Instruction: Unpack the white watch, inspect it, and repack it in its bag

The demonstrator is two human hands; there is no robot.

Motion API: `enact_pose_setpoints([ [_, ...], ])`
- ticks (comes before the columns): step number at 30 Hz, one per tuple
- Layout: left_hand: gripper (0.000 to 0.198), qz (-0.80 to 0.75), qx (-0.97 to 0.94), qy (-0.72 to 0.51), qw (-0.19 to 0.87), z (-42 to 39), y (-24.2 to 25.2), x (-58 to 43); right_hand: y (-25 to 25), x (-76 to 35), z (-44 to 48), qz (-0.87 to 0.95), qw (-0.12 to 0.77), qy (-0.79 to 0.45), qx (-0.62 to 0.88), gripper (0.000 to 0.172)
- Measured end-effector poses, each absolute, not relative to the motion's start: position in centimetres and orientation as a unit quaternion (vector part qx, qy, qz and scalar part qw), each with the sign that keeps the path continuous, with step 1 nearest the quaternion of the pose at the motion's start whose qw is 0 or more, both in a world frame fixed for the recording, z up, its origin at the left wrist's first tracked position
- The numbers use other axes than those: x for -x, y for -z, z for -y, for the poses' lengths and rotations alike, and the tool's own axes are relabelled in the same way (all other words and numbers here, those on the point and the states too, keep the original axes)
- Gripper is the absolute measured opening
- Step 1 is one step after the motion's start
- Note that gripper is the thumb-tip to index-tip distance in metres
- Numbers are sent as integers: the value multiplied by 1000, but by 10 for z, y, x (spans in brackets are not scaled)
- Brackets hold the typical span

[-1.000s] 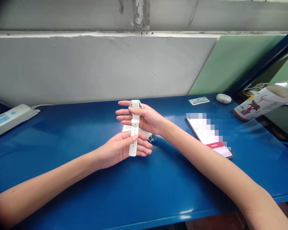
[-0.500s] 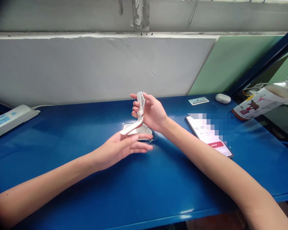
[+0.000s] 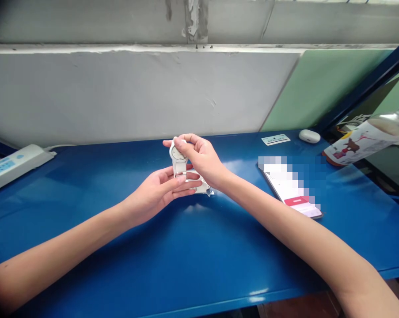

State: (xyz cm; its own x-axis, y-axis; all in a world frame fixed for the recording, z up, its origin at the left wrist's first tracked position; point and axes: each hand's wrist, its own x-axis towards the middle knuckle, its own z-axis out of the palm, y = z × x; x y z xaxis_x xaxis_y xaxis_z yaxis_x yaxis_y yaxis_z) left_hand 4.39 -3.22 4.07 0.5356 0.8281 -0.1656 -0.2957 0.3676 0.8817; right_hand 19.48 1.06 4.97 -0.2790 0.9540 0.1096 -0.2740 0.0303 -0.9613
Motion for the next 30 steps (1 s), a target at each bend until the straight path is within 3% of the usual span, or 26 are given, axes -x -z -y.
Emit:
enact_pose_setpoints([
  [7,36,-307,-417,-322,793,37,-37,-44,-57,-195,-11,410,479,-711,310,20],
  [14,42,-298,-436,-259,809,43,-34,-46,-59,-203,-18,360,385,-814,243,41],
  [30,28,-321,-385,-299,812,39,-32,-45,-60,-203,-17,385,339,-828,226,64],
])
